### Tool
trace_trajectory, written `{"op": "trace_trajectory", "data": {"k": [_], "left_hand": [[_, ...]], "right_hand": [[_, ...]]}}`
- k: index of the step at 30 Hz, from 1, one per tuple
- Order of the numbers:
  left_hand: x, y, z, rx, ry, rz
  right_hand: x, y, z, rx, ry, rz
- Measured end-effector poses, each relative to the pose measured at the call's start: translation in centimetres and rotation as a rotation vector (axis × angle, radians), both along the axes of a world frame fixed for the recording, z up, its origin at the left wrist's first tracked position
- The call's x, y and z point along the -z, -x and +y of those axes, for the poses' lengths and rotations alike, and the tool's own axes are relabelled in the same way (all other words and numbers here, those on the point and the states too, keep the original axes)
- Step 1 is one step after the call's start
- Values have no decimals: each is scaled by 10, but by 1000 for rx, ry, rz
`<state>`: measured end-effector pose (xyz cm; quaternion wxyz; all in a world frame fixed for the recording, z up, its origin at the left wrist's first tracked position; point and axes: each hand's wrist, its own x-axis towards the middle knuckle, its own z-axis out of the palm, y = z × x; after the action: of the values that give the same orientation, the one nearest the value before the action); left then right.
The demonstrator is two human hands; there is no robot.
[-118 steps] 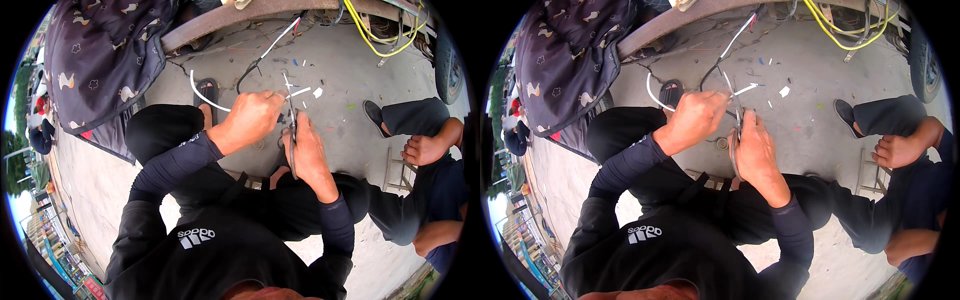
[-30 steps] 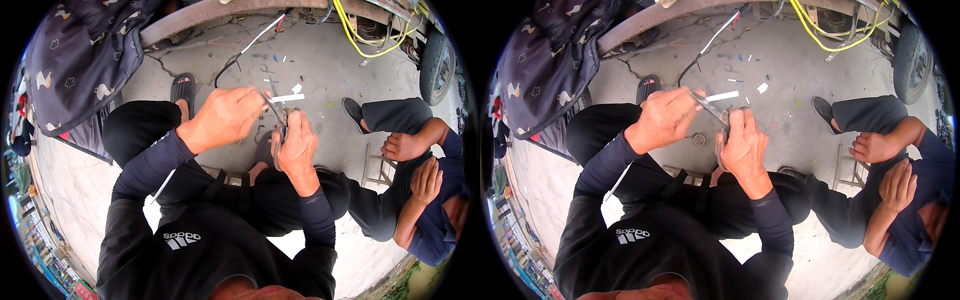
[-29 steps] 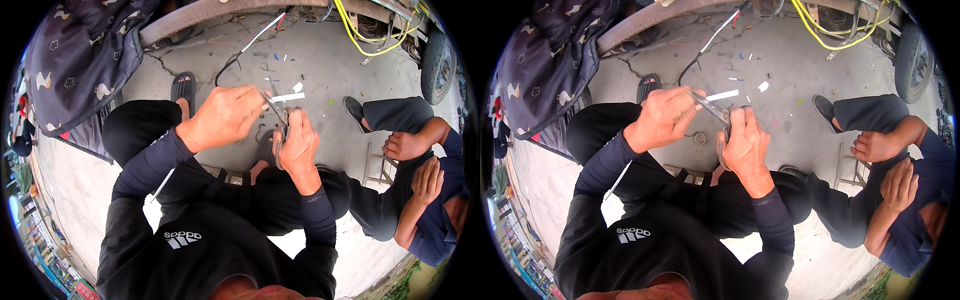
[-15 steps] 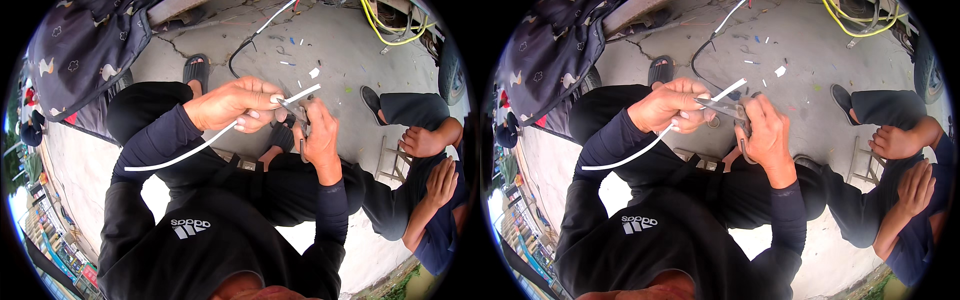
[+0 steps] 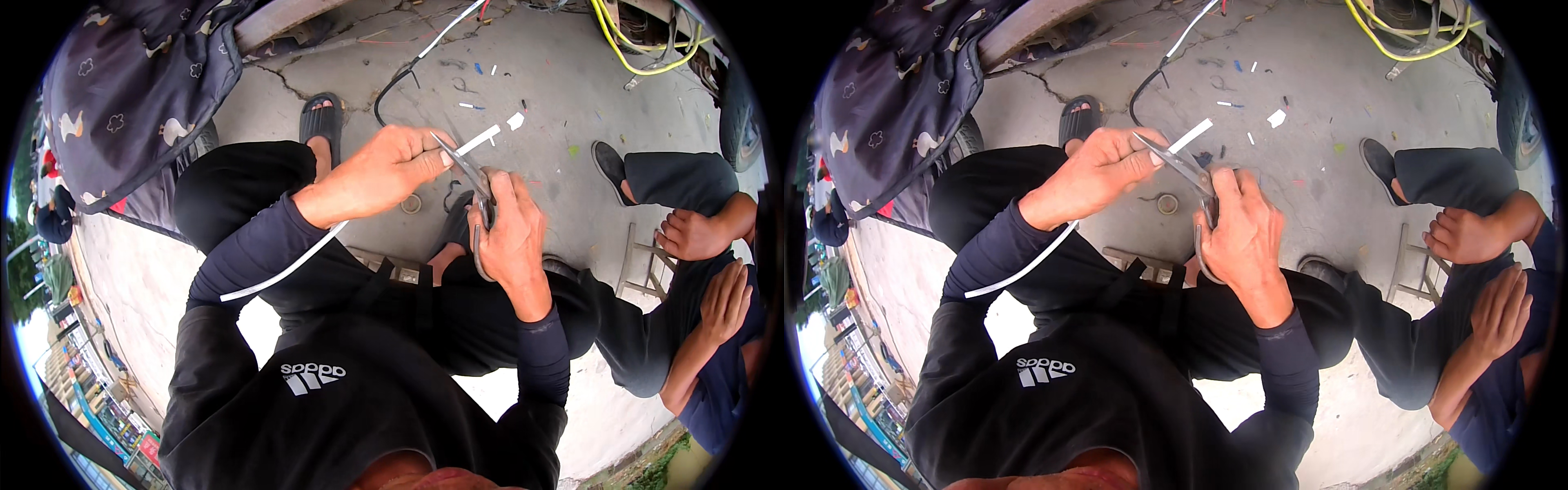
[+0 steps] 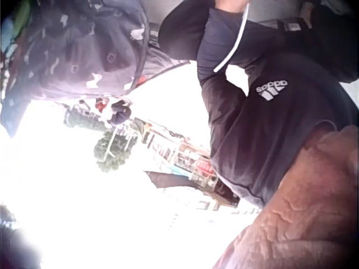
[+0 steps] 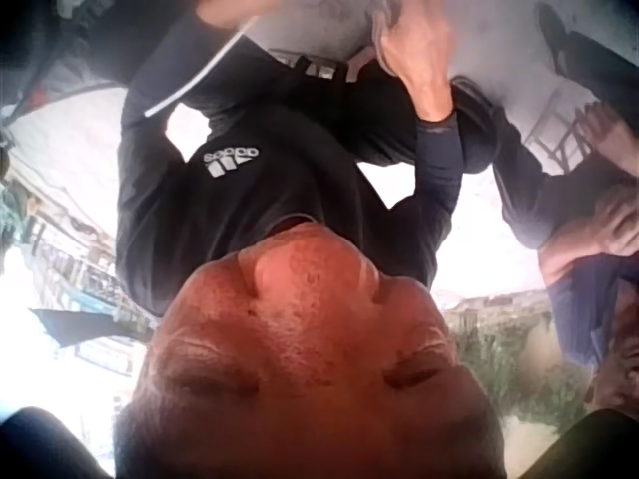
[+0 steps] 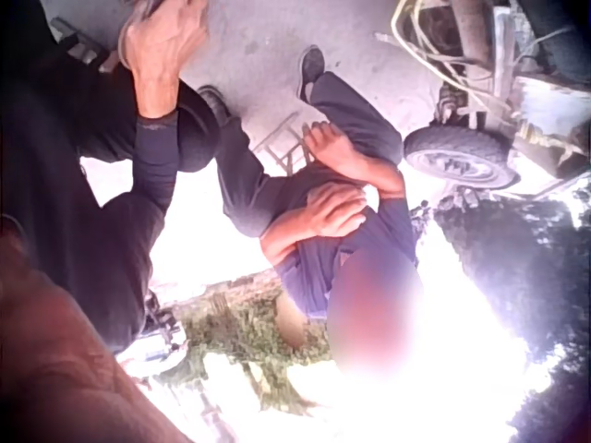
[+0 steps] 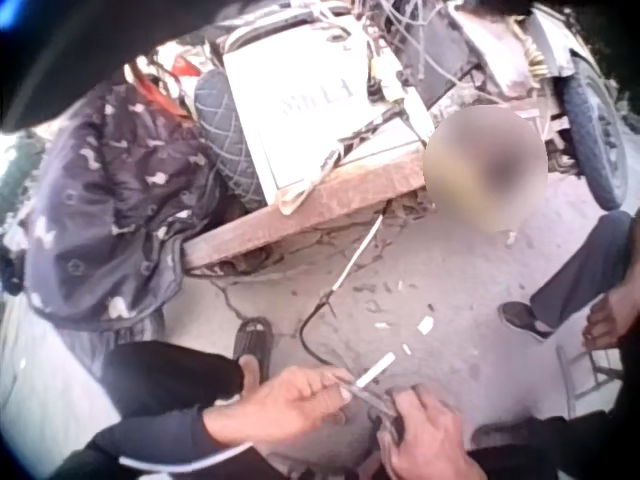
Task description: The person sits on a small stool and uses pliers to strip the insulation from several wires. They then twist the exposed copper strands and wrap the connections with electrical tape. The person works on a bundle of wires attached to a nearby vehicle.
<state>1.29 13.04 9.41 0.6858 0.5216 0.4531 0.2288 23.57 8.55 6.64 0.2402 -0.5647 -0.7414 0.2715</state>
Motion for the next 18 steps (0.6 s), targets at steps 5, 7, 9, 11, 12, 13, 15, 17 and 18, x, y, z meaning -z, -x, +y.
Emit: {"op": "trace_trajectory", "data": {"k": [5, 7, 9, 11, 12, 13, 15, 17, 18], "left_hand": [[20, -22, 13, -96, -44, -44], [19, -29, 18, -91, -30, -97], [20, -32, 22, -107, 13, -143], [22, -35, 23, -116, 5, -203], [22, -35, 24, -120, 1, -233], [20, -36, 26, -115, 8, -232], [18, -38, 28, -106, 21, -231], [16, -43, 30, -89, 45, -251], [15, -45, 30, -81, 58, -260]], "right_hand": [[40, -8, 3, 159, 269, 394], [33, -4, 1, 273, 490, 688], [20, 0, 2, 333, 594, 891], [9, -7, 3, 297, 675, 919], [6, -9, 3, 301, 721, 965], [3, -11, 4, 304, 767, 1011], [-10, -12, 7, 344, 842, 1064], [-13, -16, 10, 342, 871, 1101], [-8, -21, 11, 319, 864, 1110]]}}
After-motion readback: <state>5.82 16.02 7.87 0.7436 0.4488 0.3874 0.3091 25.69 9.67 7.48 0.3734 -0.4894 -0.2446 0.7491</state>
